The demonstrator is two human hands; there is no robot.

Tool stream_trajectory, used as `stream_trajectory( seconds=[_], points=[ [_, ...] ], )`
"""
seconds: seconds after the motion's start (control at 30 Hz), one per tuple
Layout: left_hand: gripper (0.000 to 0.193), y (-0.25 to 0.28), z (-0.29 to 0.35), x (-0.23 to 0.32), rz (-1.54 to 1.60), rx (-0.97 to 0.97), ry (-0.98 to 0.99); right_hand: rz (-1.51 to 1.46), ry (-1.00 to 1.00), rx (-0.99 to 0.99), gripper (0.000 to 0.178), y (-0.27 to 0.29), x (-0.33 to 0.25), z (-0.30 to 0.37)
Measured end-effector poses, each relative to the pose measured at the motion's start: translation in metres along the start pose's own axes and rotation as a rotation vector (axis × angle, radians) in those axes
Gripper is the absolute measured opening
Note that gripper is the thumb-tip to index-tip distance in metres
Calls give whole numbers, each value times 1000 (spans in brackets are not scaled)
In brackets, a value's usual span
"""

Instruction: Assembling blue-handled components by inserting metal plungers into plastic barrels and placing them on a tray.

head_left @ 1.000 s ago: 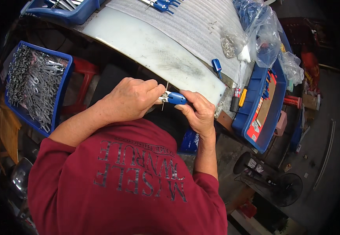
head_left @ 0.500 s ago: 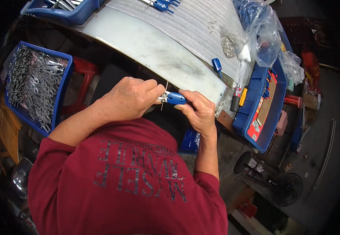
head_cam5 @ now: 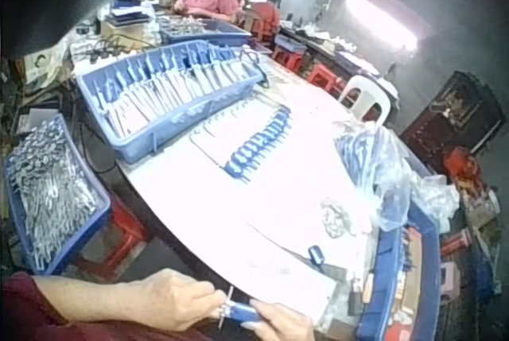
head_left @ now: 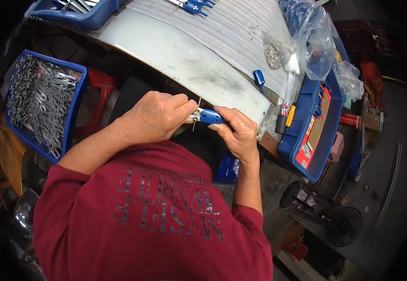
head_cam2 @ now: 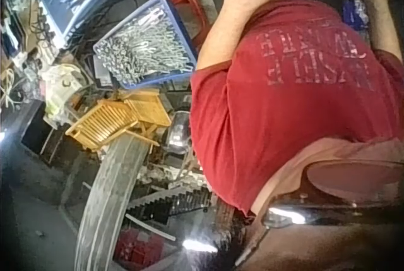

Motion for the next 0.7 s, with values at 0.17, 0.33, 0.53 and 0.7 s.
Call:
stream_trajectory(
  seconds=[0.17,0.33,0.53,0.7],
  points=[
    [21,0,0,1,-1,-1,-9,4,10,-8,31,0,0,-1],
    [21,0,0,0,-5,3,-8,3,15,-19,30,0,-1,-2],
    [20,0,0,0,-3,2,-6,8,33,-4,30,1,-2,-2],
    [20,0,0,-1,4,4,10,7,20,12,31,0,-2,-2]
  ],
)
Point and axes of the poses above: each hand's wrist, its own z-axis away from the middle knuckle, its own y-axis out of the back of the hand, x = y × z, the point moved 10 cm from there along -z, towards the middle knuckle, and after that the axes turned 3 degrees about x, right-handed, at the moved point
